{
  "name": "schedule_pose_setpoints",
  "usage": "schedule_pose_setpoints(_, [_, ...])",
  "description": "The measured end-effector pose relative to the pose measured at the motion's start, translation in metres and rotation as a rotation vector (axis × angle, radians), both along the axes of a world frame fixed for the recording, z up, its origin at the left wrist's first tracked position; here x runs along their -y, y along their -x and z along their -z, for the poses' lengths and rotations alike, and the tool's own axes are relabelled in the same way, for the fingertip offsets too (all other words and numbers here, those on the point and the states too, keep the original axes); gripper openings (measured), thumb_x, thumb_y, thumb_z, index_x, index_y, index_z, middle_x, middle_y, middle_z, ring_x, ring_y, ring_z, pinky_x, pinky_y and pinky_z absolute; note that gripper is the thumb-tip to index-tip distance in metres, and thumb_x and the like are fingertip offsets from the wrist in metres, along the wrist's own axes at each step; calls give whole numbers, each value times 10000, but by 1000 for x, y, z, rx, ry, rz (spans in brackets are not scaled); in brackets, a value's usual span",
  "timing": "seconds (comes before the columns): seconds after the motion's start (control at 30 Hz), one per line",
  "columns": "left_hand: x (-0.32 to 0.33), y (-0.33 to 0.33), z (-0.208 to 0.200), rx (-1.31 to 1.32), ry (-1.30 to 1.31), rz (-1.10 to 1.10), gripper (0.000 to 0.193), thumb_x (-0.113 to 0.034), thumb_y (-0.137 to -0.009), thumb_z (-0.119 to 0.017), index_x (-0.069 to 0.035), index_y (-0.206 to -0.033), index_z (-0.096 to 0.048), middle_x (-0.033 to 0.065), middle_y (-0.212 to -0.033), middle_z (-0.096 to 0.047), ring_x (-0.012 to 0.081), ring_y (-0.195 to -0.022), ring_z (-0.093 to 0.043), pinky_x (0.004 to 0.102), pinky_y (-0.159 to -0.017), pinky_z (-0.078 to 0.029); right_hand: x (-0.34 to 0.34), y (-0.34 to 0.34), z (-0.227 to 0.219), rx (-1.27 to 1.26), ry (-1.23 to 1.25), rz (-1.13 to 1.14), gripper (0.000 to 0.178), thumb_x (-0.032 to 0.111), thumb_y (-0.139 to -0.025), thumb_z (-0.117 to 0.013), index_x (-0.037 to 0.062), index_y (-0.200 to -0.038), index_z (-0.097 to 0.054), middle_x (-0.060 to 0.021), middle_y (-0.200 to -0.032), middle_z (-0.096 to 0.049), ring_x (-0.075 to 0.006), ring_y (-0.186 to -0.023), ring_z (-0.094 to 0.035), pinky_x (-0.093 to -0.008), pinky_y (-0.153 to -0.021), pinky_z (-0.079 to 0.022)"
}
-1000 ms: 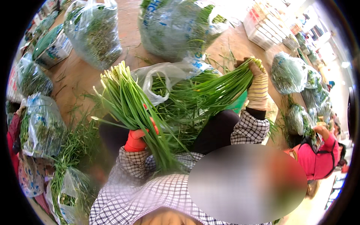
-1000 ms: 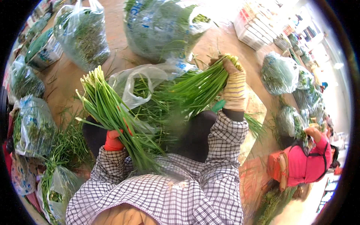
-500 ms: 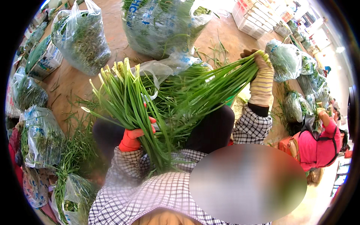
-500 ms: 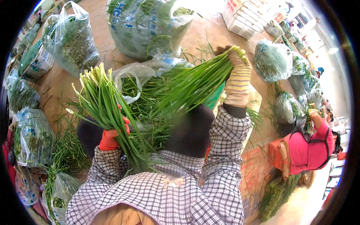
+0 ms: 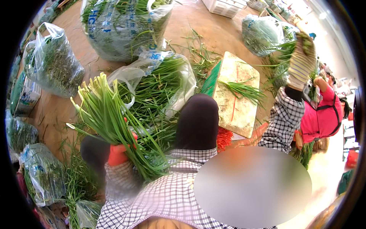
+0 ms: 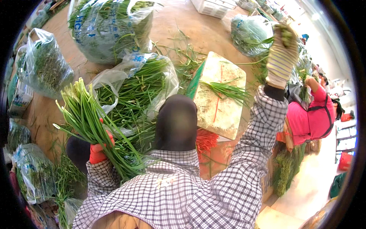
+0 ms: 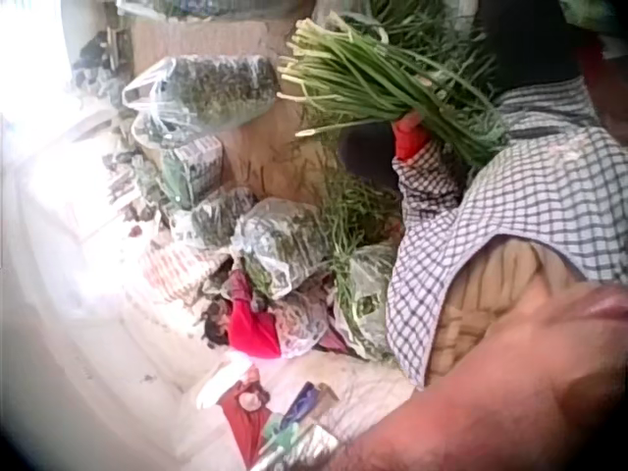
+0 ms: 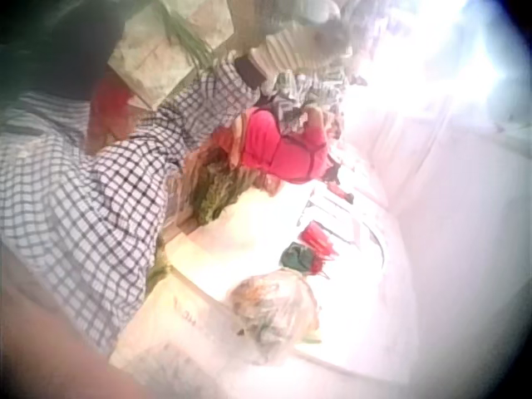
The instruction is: The person sorts a bunch of green onions by hand, removes damaged leaves, and secures the bundle with a red string.
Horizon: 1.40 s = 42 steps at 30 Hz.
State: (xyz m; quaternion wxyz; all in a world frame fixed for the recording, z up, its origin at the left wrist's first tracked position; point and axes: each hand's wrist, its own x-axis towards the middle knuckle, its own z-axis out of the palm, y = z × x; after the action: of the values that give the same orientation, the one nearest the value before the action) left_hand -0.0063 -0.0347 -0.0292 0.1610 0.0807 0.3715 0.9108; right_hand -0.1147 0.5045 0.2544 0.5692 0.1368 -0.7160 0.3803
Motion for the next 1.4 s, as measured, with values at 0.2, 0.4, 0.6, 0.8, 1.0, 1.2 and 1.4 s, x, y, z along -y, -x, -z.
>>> schedule_pose_setpoints(0.2, [-6, -2, -3, -6, 0, 63, 946, -33, -666, -742, -48, -1460, -227, 168, -949, -646, 233, -688, -639, 334, -565, -536, -15, 28, 134, 494, -995, 745, 118, 189, -899, -538, 124, -948, -624, -61, -736, -621, -225, -680, -604, -366, -626, -497])
schedule_pose_setpoints(0.4, [-14, -2, -38, 157, 157, 75, 936, -24, -612, -722, -20, -1437, -280, 192, -926, -652, 249, -683, -635, 328, -571, -532, -1, 11, 343, 1086, -523, 414, 558, 227, -783, -693, 108, -1286, -482, -118, -904, -633, -283, -876, -609, -421, -797, -480])
schedule_pose_setpoints(0.6, [-17, -7, -40, 116, 163, 105, 830, -47, -622, -748, -8, -1372, -395, 156, -896, -657, 259, -768, -644, 356, -650, -536, 55, 21, 249, 1159, -359, -43, 693, 254, -782, -708, 20, -1362, -409, -176, -1297, -504, -287, -1197, -486, -361, -1027, -377])
schedule_pose_setpoints(0.8, [-22, -6, -26, 83, 254, 142, 519, -90, -658, -791, -8, -1126, -581, 139, -905, -659, 255, -846, -649, 384, -708, -537, 249, -16, 160, 1150, 384, -940, 292, 132, -903, -602, 27, -1174, -579, -63, -1049, -631, -142, -974, -574, -270, -868, -463])
schedule_pose_setpoints(1.0, [-17, -13, -31, 93, 93, 142, 519, -89, -670, -778, -14, -1141, -574, 117, -898, -646, 207, -674, -615, 322, -594, -513, 311, -17, 148, 1331, 330, -1081, 149, 79, -869, -604, 16, -997, -645, 21, -824, -616, -84, -758, -541, -243, -695, -452])
schedule_pose_setpoints(1.2, [-4, -14, 2, 12, -74, 131, 534, -151, -679, -775, -9, -1146, -557, 116, -829, -644, 201, -548, -578, 314, -455, -436, 302, -3, 163, 786, -201, -766, 35, 34, -853, -641, 34, -888, -642, -22, -707, -606, -110, -636, -526, -268, -581, -440])
schedule_pose_setpoints(1.4, [-6, -16, -4, -62, -129, 105, 557, -155, -668, -776, -8, -1158, -554, 136, -820, -655, 203, -525, -574, 305, -442, -423, 266, 10, 122, 801, -465, -711, 233, 30, -791, -694, 27, -1019, -646, -52, -924, -657, -118, -835, -597, -256, -775, -483])
